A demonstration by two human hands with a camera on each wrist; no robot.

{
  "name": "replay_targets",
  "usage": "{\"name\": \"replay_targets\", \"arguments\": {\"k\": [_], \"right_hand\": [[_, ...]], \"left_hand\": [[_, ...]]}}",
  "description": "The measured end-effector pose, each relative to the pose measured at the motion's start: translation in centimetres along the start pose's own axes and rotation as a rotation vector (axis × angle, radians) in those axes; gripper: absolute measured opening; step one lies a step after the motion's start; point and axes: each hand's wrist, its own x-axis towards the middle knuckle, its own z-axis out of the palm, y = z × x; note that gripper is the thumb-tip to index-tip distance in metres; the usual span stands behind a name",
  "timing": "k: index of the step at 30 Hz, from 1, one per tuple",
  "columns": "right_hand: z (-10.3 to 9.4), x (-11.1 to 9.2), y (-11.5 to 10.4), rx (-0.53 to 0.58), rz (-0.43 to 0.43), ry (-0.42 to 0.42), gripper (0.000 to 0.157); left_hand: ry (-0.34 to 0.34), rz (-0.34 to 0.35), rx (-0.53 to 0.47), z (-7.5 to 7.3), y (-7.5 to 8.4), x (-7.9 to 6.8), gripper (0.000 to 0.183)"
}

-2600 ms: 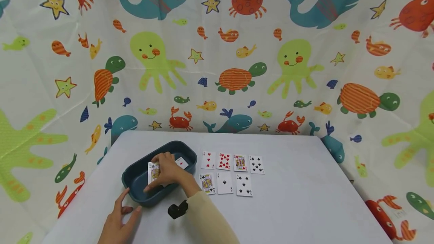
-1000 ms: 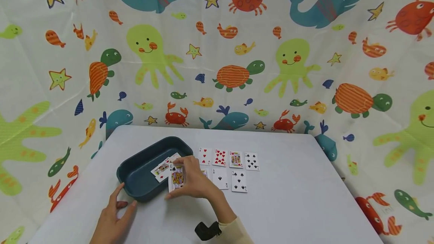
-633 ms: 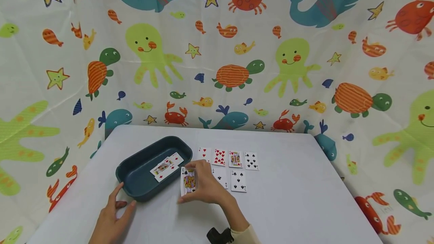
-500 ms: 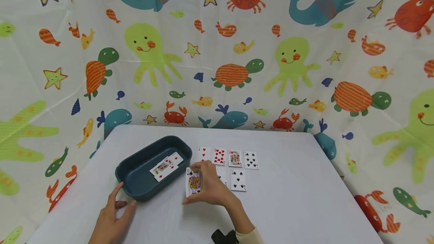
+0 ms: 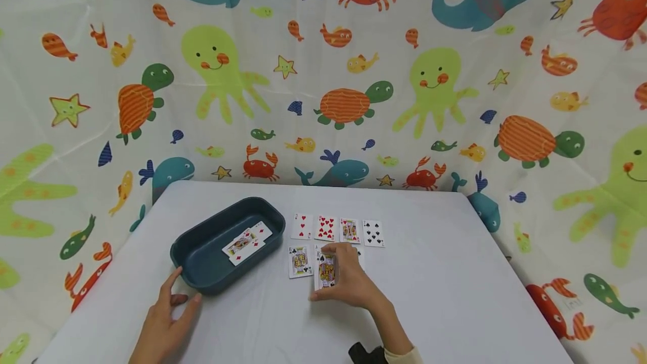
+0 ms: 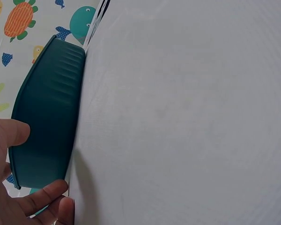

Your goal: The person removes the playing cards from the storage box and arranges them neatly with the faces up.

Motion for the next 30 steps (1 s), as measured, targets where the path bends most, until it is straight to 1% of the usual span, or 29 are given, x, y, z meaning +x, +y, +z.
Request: {"name": "replay_targets", "arguments": {"k": [4, 7, 12, 18, 23, 30], "right_hand": [[-1.1, -0.6, 1.3, -0.037, 0.028, 0.013, 0.1], [-1.8, -0.9, 2.2, -0.067, 0.052, 0.024, 0.1], [-3.0, -1.3, 3.9, -0.099, 0.102, 0.037, 0.099], [-4.5, -1.3, 5.9, -0.144, 0.129, 0.046, 0.099], [-5.7, -1.3, 7.3, -0.198, 0.168, 0.041, 0.099], [-7.1, -1.4, 8.8, -0.25, 0.167, 0.014, 0.098]], "left_hand": [[-0.015, -0.013, -0.001, 0.0, 0.2, 0.1, 0.082], [-0.015, -0.009, -0.002, 0.0, 0.3, 0.1, 0.081], [-0.002, 0.007, -0.002, 0.1, 0.4, -0.1, 0.08], [0.03, 0.047, -0.004, 0.0, 0.4, 0.0, 0.077], [0.023, 0.033, 0.004, -0.1, 0.4, 0.2, 0.078], [0.013, 0.025, 0.006, 0.0, 0.4, 0.1, 0.079]]}}
